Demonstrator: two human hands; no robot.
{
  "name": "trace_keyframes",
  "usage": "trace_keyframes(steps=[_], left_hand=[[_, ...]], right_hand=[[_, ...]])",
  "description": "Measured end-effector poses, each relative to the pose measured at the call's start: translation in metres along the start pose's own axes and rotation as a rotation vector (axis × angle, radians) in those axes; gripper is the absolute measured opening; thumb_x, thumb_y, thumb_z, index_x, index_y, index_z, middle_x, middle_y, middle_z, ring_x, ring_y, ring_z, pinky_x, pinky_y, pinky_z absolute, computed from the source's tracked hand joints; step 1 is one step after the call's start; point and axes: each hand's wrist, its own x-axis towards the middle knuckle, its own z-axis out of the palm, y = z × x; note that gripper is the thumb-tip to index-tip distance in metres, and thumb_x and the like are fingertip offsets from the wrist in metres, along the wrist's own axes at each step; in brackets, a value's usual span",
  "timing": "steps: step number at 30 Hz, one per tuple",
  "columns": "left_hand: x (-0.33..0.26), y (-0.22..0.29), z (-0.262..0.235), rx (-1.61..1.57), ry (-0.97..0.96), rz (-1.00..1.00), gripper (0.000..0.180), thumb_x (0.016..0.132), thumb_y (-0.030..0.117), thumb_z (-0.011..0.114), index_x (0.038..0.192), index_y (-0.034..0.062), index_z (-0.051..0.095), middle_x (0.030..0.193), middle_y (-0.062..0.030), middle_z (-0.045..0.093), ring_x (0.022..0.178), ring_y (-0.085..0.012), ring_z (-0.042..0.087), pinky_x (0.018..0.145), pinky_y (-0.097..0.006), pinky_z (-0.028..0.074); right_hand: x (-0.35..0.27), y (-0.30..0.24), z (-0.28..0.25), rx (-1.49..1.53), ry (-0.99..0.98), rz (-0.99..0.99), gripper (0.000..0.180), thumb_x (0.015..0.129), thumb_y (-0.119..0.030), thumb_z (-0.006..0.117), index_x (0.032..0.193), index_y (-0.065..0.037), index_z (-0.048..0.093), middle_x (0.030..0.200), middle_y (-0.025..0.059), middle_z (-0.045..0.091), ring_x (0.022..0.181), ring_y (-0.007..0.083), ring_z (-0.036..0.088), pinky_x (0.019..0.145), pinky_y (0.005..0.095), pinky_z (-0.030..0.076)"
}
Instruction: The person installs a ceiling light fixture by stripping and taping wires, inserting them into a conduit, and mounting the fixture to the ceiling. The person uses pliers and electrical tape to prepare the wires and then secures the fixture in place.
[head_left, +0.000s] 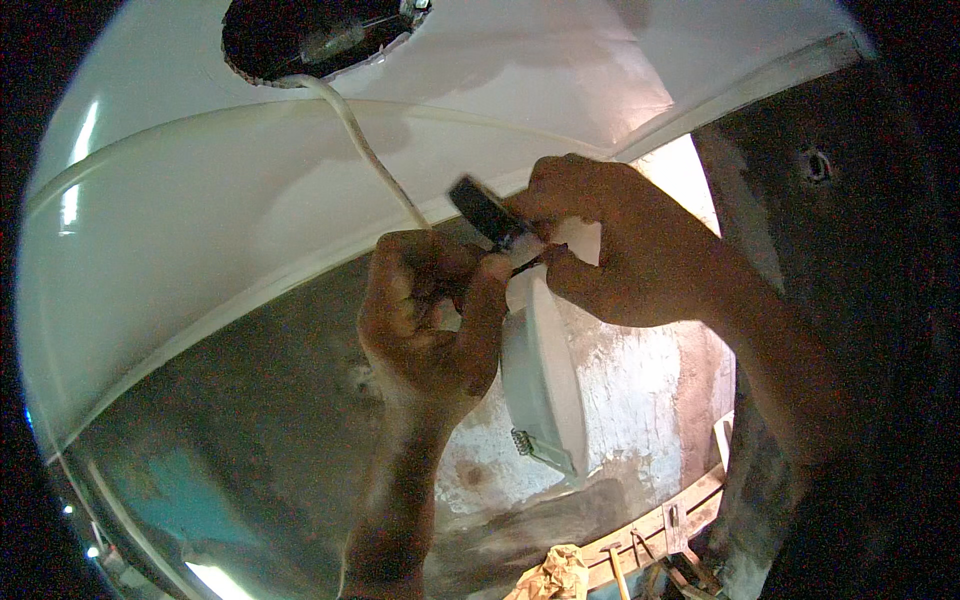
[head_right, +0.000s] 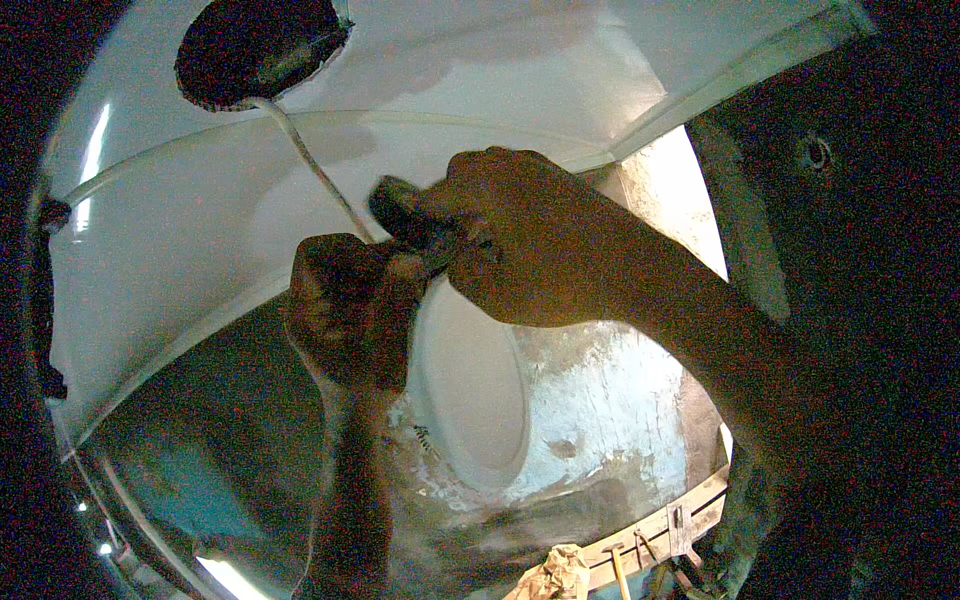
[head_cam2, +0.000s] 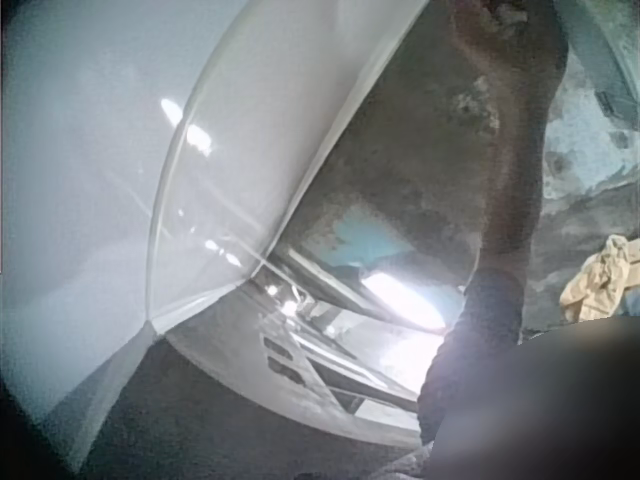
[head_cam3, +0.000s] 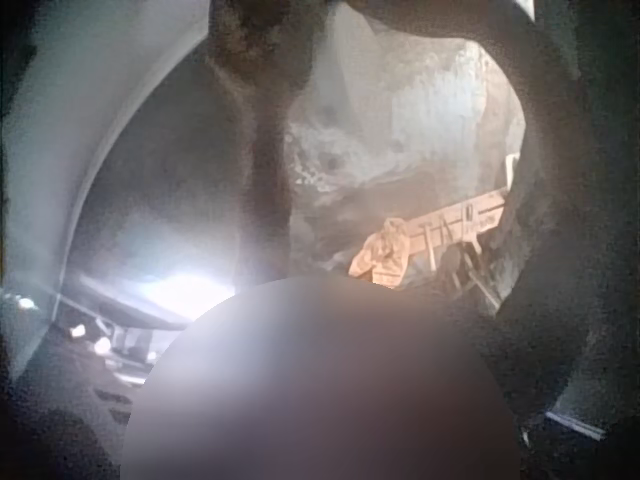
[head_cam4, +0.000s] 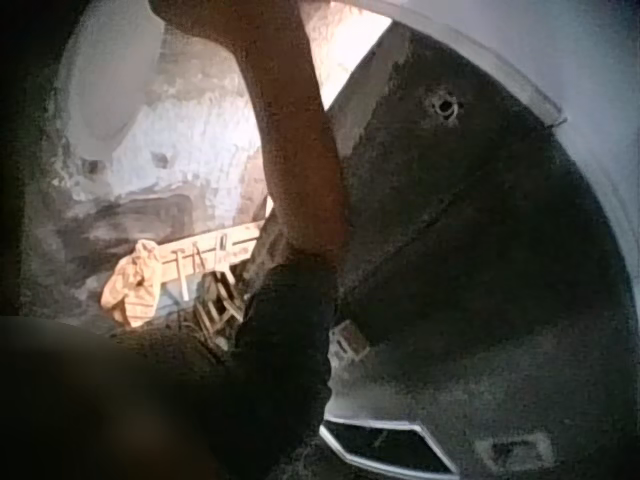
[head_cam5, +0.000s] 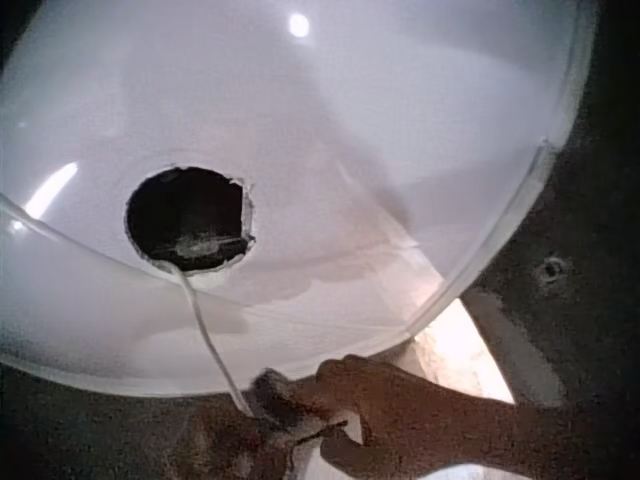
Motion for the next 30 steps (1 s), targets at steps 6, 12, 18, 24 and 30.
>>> trace_keyframes(steps=[6,12,18,24,30], left_hand=[[0.004,0.006,-0.003,0.036,-0.045,-0.158,0.011,0.084,0.005,0.070,0.089,0.0011,0.061,0.078,-0.0069,0.066,0.066,-0.0092,0.061,0.061,-0.024,0.050],[0.010,-0.005,-0.004,0.096,-0.164,0.030,0.017,0.081,0.005,0.072,0.093,0.0013,0.060,0.078,-0.0063,0.065,0.068,-0.0084,0.060,0.064,-0.024,0.050],[0.011,-0.006,0.006,-0.031,-0.086,-0.032,0.025,0.077,0.009,0.077,0.081,0.0061,0.052,0.071,-0.0029,0.057,0.064,-0.0086,0.053,0.059,-0.023,0.046],[0.014,0.005,0.002,0.111,0.054,-0.204,0.034,0.076,0.020,0.081,0.071,0.0087,0.050,0.061,0.0016,0.053,0.056,-0.0074,0.045,0.051,-0.024,0.041],[0.029,-0.001,-0.004,-0.134,-0.019,-0.413,0.024,0.086,0.021,0.073,0.075,0.0020,0.063,0.064,0.0000,0.061,0.057,-0.0056,0.050,0.050,-0.024,0.041]], right_hand=[[-0.014,-0.022,-0.019,-0.297,-0.014,-0.054,0.019,0.065,-0.006,0.066,0.083,-0.003,0.064,0.086,0.0112,0.053,0.086,0.0327,0.052,0.070,0.0409,0.042],[0.005,-0.003,-0.016,0.230,0.053,-0.166,0.026,0.067,-0.014,0.070,0.090,-0.004,0.068,0.095,0.0119,0.063,0.085,0.0316,0.060,0.074,0.0380,0.047],[0.028,0.017,-0.011,-0.096,-0.036,-0.120,0.032,0.075,-0.010,0.069,0.106,-0.005,0.065,0.090,0.0115,0.065,0.084,0.0296,0.065,0.078,0.0373,0.051],[-0.001,0.008,-0.004,-0.088,-0.016,0.013,0.036,0.066,-0.006,0.067,0.101,-0.006,0.063,0.089,0.0130,0.058,0.089,0.0329,0.057,0.077,0.0421,0.046],[-0.005,-0.008,-0.019,-0.172,-0.056,-0.166,0.028,0.064,-0.011,0.069,0.091,-0.005,0.065,0.091,0.0122,0.055,0.089,0.0328,0.053,0.076,0.0426,0.044]])
